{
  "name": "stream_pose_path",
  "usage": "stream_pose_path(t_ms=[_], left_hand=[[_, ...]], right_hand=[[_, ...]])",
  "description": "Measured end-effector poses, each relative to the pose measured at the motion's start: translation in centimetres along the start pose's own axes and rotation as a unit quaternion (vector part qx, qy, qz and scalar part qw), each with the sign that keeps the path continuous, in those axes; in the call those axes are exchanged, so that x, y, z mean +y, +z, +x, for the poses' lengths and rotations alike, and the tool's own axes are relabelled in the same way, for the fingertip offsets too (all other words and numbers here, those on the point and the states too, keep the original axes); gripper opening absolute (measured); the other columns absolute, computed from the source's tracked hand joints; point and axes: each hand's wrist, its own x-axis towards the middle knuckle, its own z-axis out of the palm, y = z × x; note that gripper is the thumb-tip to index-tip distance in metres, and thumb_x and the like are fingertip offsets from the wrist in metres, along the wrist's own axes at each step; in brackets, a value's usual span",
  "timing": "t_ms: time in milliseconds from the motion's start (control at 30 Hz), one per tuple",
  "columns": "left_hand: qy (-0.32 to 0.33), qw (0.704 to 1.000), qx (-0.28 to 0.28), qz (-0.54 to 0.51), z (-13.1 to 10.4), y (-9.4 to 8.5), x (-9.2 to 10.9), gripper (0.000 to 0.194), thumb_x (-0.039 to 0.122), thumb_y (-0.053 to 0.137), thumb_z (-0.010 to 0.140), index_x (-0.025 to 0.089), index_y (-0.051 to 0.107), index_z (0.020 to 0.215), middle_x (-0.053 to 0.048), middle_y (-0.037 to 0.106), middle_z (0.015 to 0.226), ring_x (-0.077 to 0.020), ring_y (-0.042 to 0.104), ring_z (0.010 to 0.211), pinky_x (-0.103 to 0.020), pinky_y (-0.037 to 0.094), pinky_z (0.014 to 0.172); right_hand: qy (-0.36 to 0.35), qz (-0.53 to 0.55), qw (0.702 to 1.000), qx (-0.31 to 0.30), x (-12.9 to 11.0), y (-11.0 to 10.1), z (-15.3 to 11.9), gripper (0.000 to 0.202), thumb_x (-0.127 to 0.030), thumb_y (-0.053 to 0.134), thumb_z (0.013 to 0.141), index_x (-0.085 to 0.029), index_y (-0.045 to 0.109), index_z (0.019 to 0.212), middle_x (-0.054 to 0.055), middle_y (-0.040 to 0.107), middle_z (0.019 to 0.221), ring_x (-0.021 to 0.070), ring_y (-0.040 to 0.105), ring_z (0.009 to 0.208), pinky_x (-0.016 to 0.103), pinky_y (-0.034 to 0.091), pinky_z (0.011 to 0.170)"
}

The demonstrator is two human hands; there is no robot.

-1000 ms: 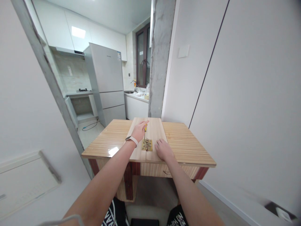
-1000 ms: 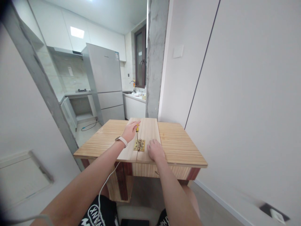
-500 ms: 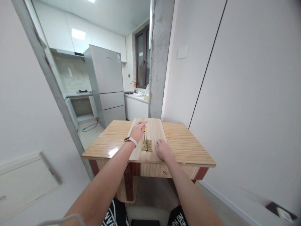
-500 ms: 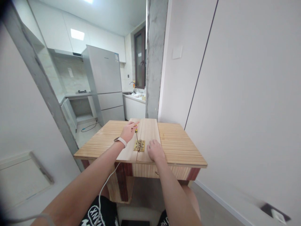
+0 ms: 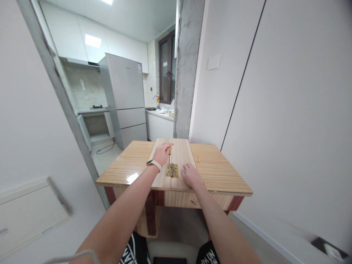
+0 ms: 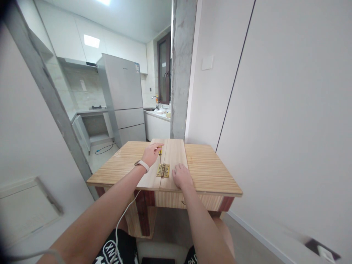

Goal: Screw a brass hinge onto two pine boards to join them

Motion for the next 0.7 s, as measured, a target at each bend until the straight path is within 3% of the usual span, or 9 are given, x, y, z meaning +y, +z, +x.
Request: stream_pose_path(t_ms=[167,367,700], left_hand=[[-0.009,1.000,-0.004,0.012,0.1,-0.1,-0.7,0.029,0.022,0.057,0.098,0.023,0.075,0.122,-0.007,0.073,0.113,-0.0201,0.069,0.102,-0.035,0.057,0.098],[0.039,0.999,0.008,0.004,-0.1,0.3,-0.6,0.041,0.013,0.045,0.101,0.020,0.067,0.134,-0.008,0.067,0.137,-0.0207,0.061,0.127,-0.039,0.047,0.115],[0.002,1.000,0.019,0.020,0.0,0.0,0.0,0.031,0.018,0.055,0.098,0.025,0.076,0.120,-0.005,0.073,0.115,-0.0190,0.068,0.104,-0.034,0.055,0.101]], right_hand=[[-0.002,-0.001,1.000,0.001,0.0,0.0,0.0,0.035,-0.041,0.039,0.104,-0.022,0.065,0.117,0.012,0.062,0.125,0.0228,0.052,0.123,0.035,0.034,0.109],[-0.007,0.002,1.000,0.000,-0.1,-0.1,-0.1,0.036,-0.041,0.038,0.105,-0.022,0.065,0.118,0.013,0.062,0.126,0.0229,0.051,0.124,0.035,0.033,0.110],[-0.005,-0.003,1.000,0.001,-0.2,-0.2,-0.1,0.037,-0.041,0.038,0.105,-0.020,0.065,0.119,0.013,0.062,0.127,0.0233,0.051,0.123,0.035,0.032,0.109]])
